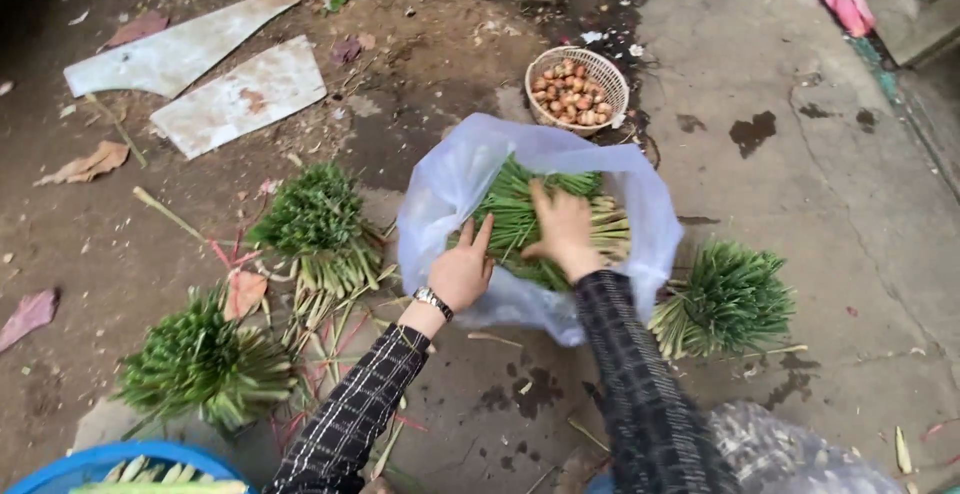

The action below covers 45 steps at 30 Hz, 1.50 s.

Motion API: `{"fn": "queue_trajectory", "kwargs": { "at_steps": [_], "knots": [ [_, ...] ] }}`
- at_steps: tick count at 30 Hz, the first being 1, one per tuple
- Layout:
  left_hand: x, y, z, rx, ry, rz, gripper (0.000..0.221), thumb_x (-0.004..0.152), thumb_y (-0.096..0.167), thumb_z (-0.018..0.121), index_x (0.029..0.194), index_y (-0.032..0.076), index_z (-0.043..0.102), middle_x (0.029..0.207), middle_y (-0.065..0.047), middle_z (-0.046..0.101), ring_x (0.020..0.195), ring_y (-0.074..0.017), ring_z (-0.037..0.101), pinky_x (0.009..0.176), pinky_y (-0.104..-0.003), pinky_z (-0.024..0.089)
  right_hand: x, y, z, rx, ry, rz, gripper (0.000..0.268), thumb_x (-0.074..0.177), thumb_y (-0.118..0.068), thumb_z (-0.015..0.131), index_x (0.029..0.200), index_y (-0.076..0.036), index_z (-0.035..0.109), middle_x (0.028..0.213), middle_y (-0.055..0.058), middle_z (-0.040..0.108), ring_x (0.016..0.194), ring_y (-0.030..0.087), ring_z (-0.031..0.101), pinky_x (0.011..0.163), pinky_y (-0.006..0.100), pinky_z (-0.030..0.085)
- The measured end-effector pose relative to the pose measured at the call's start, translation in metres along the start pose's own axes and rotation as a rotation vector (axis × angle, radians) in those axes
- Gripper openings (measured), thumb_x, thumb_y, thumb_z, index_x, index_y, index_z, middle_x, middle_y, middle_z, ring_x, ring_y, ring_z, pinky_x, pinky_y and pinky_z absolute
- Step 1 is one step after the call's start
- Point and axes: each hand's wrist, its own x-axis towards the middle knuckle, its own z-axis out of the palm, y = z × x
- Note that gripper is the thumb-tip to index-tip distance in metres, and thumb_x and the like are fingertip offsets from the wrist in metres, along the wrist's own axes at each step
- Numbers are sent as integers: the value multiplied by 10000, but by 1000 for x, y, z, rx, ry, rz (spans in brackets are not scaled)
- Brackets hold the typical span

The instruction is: Sorting, cleaning, and bundling lemongrass stalks into plastic bags for distribution.

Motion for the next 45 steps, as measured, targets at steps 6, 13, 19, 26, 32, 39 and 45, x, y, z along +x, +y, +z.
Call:
{"fn": "queue_trajectory", "kwargs": {
  "at_steps": [6,13,19,26,32,39,45],
  "knots": [
    [-3,-4,-19,-19,-40,-41,832,994,270,567,1655,208,67,1536,-269,423,1128,-458,663,940,-568,563,-4,-37,15,59,-35,-3,1415,586,-501,960,1669,-238,88,1507,305,393,1396,502,393,1121,591,256],
    [14,-40,-35,-515,235,-159,712,1044,510,464,1500,-35,424,1318,-340,605,1240,-470,588,1044,-586,461,-31,9,-6,247,198,-123,1115,583,-217,974,1534,-96,405,1141,168,570,1112,365,564,958,475,431],
    [-3,27,-108,-970,248,-151,855,1036,611,461,1575,-30,292,1590,-298,344,1446,-393,405,1233,-523,254,-100,58,-101,715,492,-305,756,559,-266,947,1245,-114,668,1062,107,636,1037,326,641,930,408,507],
    [-24,72,-119,-871,-49,231,702,1060,482,479,1604,69,315,1587,-247,388,1487,-409,300,1222,-573,193,-157,49,-200,1077,369,741,969,583,-776,907,923,114,732,970,305,716,1046,368,711,926,478,512],
    [-44,64,-87,-260,-352,276,763,934,629,323,1567,205,367,1431,-79,627,1139,-269,692,983,-355,504,-214,83,-294,1755,1363,192,144,889,-217,766,857,-87,714,779,-13,625,637,105,535,612,243,428],
    [-25,-72,48,116,-666,-15,746,895,735,333,1435,272,560,1249,-46,733,1100,-289,690,976,-371,521,-275,178,-292,1137,2006,-129,360,966,26,816,1256,135,631,1220,259,697,1069,389,698,973,476,569],
    [-14,-78,62,200,-779,-126,825,868,732,437,1596,378,281,1486,45,598,1337,-204,615,1151,-342,475,-267,286,-217,429,2098,373,510,944,73,894,1329,-55,584,1281,127,686,1139,298,724,1060,395,565]
  ]
}}
